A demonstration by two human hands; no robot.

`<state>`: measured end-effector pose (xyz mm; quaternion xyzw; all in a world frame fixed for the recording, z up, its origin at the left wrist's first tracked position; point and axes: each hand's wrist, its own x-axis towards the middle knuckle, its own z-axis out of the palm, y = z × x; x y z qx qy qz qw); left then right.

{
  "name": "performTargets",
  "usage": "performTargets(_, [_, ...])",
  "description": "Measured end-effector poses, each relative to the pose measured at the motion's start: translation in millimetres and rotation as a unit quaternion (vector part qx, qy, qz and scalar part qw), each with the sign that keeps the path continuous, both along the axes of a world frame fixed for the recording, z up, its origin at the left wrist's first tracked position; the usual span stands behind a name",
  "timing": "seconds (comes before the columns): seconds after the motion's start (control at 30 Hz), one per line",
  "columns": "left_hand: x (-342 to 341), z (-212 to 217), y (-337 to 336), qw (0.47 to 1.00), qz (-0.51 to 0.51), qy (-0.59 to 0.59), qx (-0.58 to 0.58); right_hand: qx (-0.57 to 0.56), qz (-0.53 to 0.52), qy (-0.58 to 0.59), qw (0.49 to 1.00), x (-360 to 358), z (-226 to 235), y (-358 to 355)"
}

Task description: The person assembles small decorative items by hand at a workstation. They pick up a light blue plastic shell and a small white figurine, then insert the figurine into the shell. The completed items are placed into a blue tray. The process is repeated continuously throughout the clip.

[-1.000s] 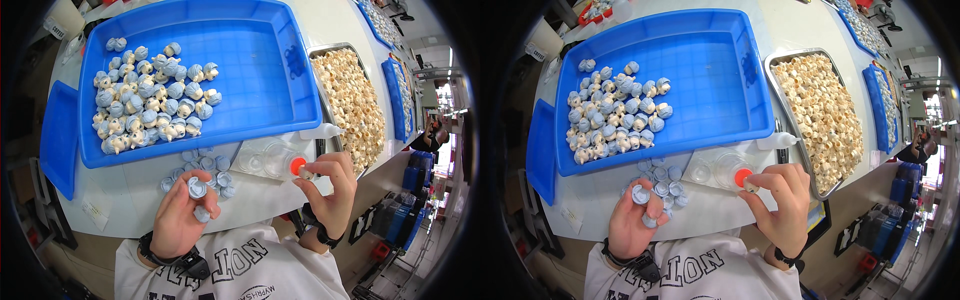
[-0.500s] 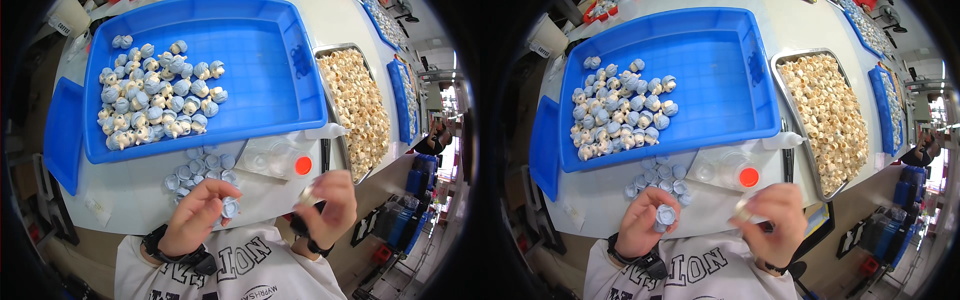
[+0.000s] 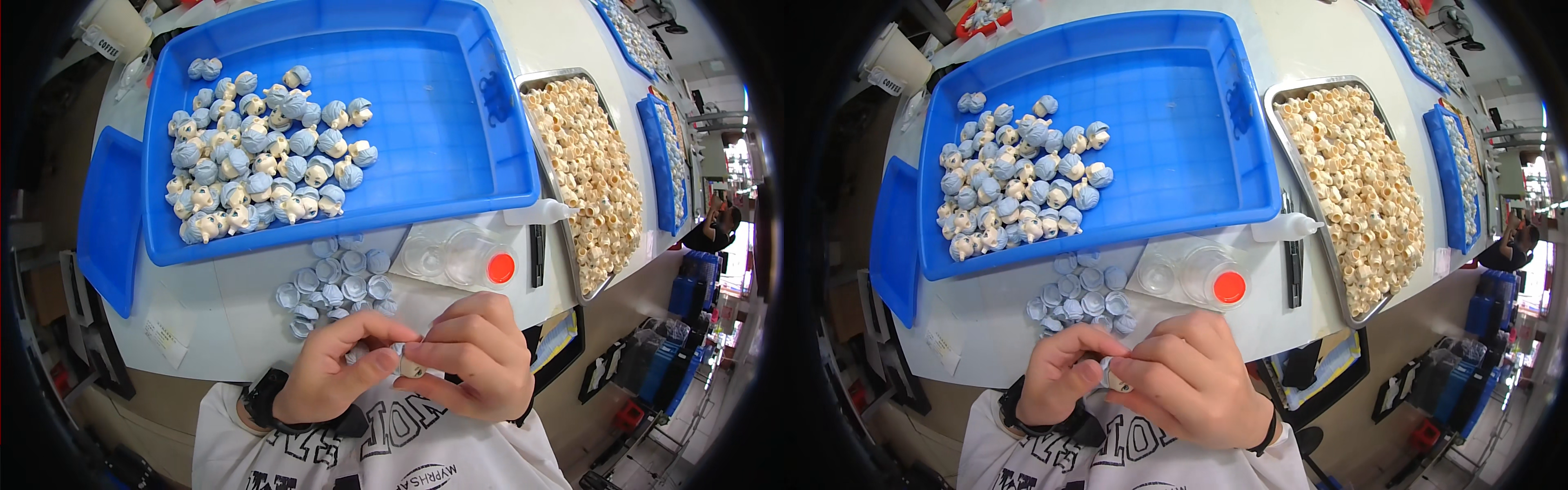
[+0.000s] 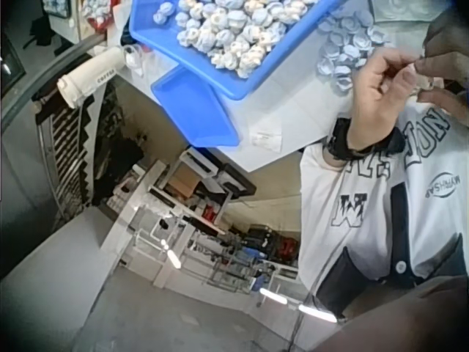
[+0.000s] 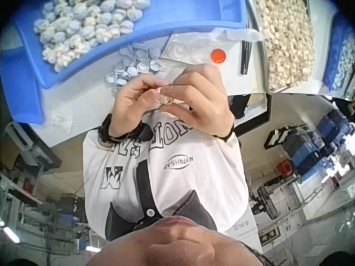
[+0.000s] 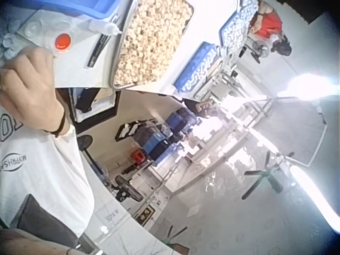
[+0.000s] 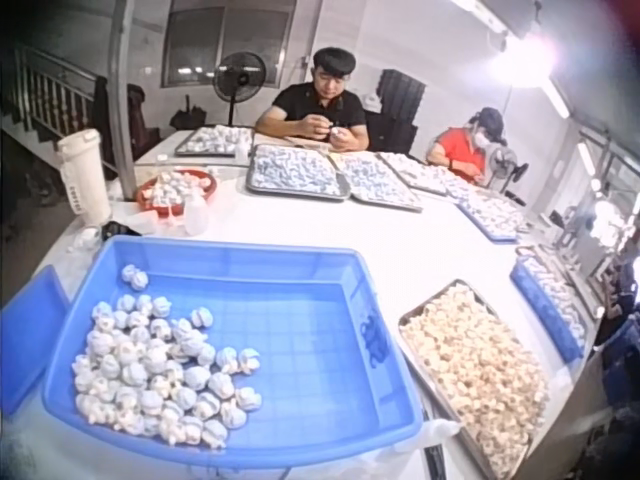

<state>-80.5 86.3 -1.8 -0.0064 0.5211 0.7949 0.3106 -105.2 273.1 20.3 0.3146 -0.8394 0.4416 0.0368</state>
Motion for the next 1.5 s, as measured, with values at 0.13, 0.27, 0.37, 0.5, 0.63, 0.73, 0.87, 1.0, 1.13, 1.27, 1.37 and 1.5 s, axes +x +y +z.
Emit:
performTargets(0.13, [3.3, -4.1, 3.1, 0.998, 0.057, 0.001, 0.021, 0.045, -0.013, 0.044, 0.998, 0.7, 3.5, -3.7])
performTargets(0.27, [2.7, 1.8, 5.9, 0.992, 0.083, -0.072, 0.067, 0.049, -0.045, 0.079, 0.995, 1.3, -0.5, -18.4])
performTargets(0.37, [3.6, 1.2, 4.7, 0.995, 0.067, -0.049, 0.051, 0.037, -0.064, 0.104, 0.992, 4.9, -12.7, -22.2])
performTargets(0.5, [2.8, 3.1, 9.5, 0.996, 0.081, -0.041, 0.025, 0.064, -0.063, 0.1, 0.991, 4.3, -15.3, -23.5])
performTargets(0.63, [4.6, 1.4, 6.6, 0.997, 0.062, -0.042, 0.032, 0.071, -0.055, 0.111, 0.99, 4.3, -18.4, -22.7])
performTargets(0.73, [8.0, 1.9, 4.4, 0.997, 0.05, -0.036, 0.056, 0.05, -0.05, 0.112, 0.991, 7.2, -16.2, -19.8])
performTargets(0.87, [6.1, -4.6, -1.8, 0.997, -0.025, 0.049, 0.06, 0.011, -0.07, 0.125, 0.99, 12.7, -11.5, -15.3])
performTargets(1.0, [6.7, -5.6, -7.7, 0.99, -0.108, 0.063, 0.069, -0.009, -0.039, 0.118, 0.992, 14.1, -14.4, -13.7])
performTargets(1.13, [4.1, 0.4, -15.6, 0.994, -0.095, 0.035, 0.035, 0.0, 0.008, 0.094, 0.996, 6.5, -15.2, -13.4])
performTargets(1.27, [4.2, -4.2, -22.7, 0.995, 0.058, -0.042, 0.072, -0.033, -0.036, -0.027, 0.998, 10.4, -21.3, -16.7])
performTargets(1.37, [-9.9, -4.3, -31.3, 0.967, 0.201, -0.084, 0.133, 0.058, -0.036, -0.06, 0.996, 15.5, -24.7, -10.2])
performTargets(1.5, [-17.7, 4.1, -32.9, 0.947, 0.249, -0.04, 0.201, 0.113, -0.057, -0.074, 0.989, 18.2, -33.6, -14.6])
